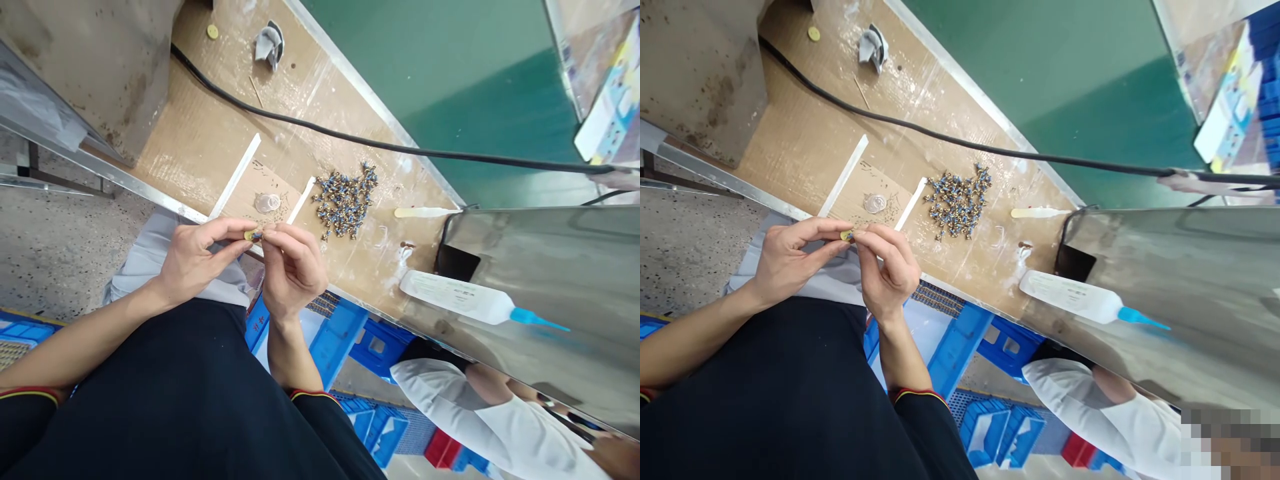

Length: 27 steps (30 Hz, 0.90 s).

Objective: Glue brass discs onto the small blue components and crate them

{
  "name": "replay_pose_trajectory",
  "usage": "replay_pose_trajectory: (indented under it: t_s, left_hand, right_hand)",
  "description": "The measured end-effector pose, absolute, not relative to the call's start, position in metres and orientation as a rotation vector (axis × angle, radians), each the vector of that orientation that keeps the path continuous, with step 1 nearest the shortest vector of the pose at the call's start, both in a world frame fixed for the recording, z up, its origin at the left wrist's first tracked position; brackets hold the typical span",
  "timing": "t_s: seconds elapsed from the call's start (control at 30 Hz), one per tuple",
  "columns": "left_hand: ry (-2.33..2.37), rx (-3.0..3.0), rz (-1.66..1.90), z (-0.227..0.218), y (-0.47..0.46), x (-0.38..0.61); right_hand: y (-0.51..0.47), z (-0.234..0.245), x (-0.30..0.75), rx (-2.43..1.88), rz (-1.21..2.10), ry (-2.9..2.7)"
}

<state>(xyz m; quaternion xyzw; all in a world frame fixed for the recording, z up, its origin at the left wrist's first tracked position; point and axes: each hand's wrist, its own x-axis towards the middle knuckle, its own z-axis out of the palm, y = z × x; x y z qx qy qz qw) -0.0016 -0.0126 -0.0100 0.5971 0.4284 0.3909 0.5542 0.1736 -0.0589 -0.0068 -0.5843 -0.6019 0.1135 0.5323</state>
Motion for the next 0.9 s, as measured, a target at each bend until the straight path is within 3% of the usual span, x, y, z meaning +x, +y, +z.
replay_pose_trajectory:
  t_s: [0.9]
  left_hand:
    - [1.019, 1.913, 0.938, 0.009, -0.015, -0.008]
  right_hand:
    - [-0.064, -0.005, 0.169, -1.393, 0.019, -1.555]
